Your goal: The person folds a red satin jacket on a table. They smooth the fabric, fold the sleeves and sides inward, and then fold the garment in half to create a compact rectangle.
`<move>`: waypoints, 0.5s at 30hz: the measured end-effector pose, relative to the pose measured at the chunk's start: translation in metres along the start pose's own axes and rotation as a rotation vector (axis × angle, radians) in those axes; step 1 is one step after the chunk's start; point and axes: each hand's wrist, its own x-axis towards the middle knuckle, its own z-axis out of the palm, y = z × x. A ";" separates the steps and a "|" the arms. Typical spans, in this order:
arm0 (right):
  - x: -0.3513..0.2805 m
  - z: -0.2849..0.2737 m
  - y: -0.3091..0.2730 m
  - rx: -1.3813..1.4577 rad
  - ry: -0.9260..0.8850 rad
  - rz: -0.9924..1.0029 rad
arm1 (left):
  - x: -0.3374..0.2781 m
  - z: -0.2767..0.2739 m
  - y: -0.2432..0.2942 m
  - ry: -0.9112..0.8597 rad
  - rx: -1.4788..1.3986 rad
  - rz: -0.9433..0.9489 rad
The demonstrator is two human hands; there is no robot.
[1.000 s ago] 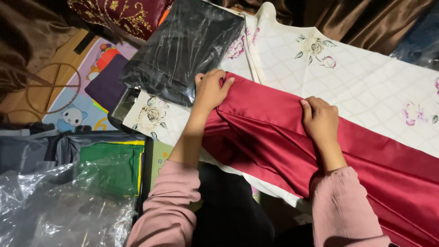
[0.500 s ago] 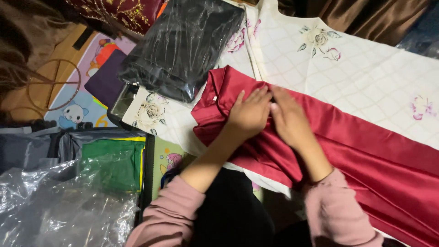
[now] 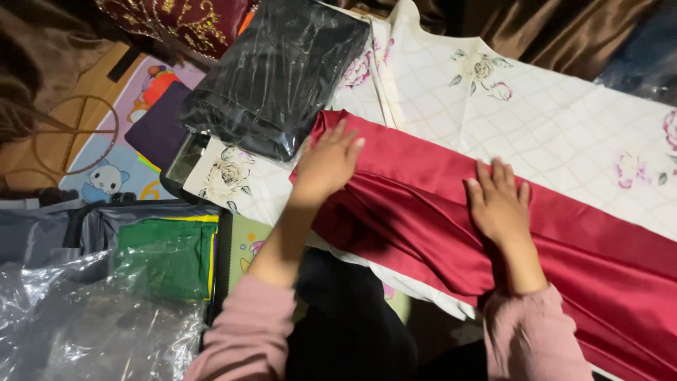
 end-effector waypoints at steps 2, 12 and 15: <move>-0.009 -0.007 -0.012 0.086 0.123 -0.059 | -0.026 -0.010 -0.014 0.073 -0.058 -0.075; -0.053 0.029 -0.139 -0.196 0.549 -0.579 | -0.077 0.014 -0.041 -0.136 -0.129 -0.071; -0.032 0.043 -0.126 -0.259 0.610 -0.534 | -0.077 -0.006 -0.014 -0.070 -0.023 -0.088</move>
